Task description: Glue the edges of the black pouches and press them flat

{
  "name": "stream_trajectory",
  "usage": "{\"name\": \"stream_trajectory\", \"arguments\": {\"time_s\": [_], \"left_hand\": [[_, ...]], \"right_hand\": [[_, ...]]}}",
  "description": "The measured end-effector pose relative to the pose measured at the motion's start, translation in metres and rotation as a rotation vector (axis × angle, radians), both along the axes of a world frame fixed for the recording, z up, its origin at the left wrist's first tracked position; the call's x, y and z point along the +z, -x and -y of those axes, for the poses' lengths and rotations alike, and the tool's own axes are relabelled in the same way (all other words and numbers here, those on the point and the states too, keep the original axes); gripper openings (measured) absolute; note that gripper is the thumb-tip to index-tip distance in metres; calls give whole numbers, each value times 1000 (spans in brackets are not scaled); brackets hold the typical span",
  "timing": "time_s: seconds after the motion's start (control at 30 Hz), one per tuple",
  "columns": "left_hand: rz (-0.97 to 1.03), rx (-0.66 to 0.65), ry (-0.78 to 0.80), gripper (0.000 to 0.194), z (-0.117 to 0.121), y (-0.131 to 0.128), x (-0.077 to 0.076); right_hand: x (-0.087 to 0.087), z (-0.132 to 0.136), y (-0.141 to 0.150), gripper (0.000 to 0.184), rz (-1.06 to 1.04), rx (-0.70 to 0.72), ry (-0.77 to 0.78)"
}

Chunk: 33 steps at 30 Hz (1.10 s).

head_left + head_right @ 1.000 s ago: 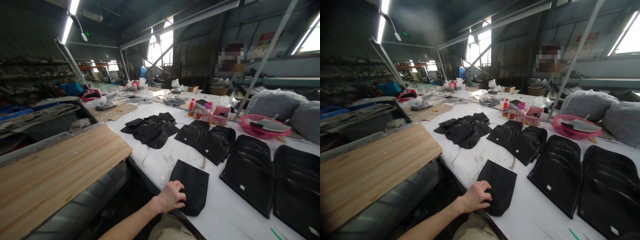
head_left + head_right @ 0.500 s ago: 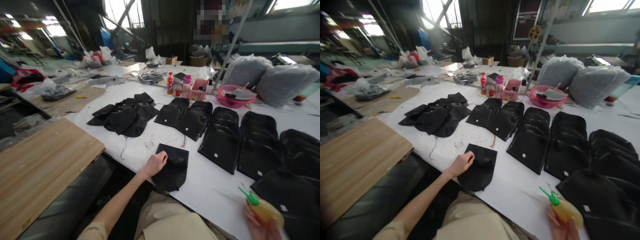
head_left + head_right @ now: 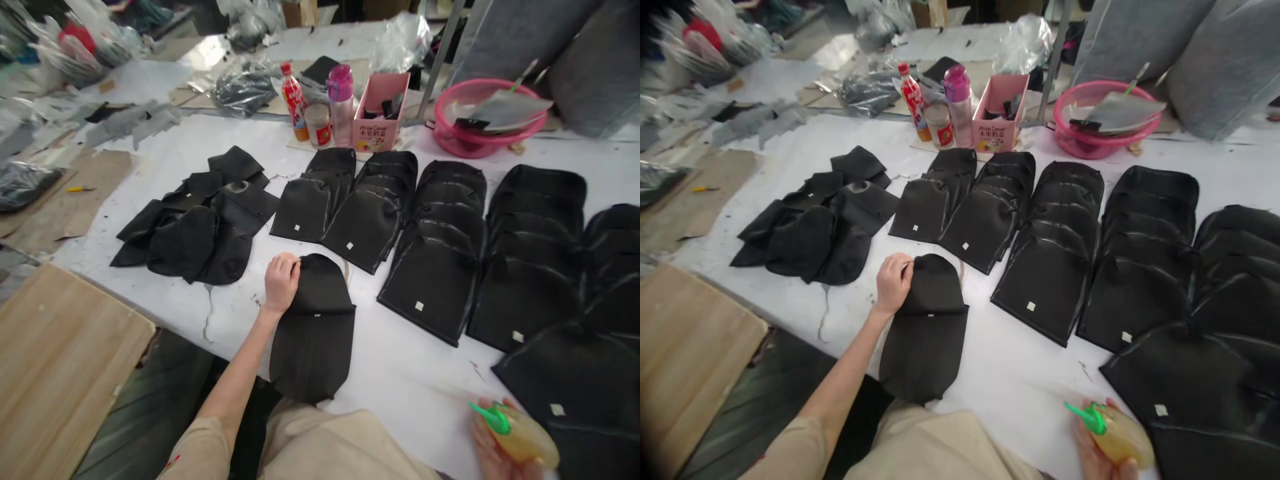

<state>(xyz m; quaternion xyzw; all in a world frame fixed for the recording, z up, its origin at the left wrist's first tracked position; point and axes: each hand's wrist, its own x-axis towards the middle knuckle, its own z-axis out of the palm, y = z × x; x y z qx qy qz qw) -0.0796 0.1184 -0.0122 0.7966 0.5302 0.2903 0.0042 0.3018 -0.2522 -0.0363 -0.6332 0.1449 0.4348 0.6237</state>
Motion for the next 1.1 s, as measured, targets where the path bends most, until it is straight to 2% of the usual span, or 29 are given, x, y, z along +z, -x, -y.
{"name": "stream_trajectory", "arguments": {"time_s": [0.07, 0.1, 0.2, 0.27, 0.43, 0.6, 0.73, 0.8, 0.93, 1.1], "left_hand": [[22, 27, -41, 13, 19, -2, 0], [12, -17, -22, 12, 32, -3, 2], [-62, -298, 148, 12, 71, -8, 6], [-104, -372, 236, 11, 91, -11, 4], [-143, -263, 341, 17, 116, -12, -8], [-164, -287, 391, 23, 133, -16, -5], [-208, -216, 375, 16, 136, -22, 2], [-245, -176, 374, 19, 133, -25, 6], [-285, -170, 454, 37, 118, -30, 11], [-292, -137, 475, 31, 93, -38, 10]], "right_hand": [[10, -6, 1, 91, 70, 76, 71], [14, -10, 2, 92, 87, 97, 99], [27, -21, 7, 91, 67, 72, 159], [34, -28, 12, 89, 48, 49, 185], [44, -37, 18, 89, 9, 31, 190], [40, -36, 18, 82, 34, 42, 161], [31, -33, 15, 78, 15, 61, 106], [27, -32, 15, 77, -10, 57, 80], [27, -37, 15, 67, -72, 92, 37], [32, -55, 20, 61, -113, 133, -18]]}}
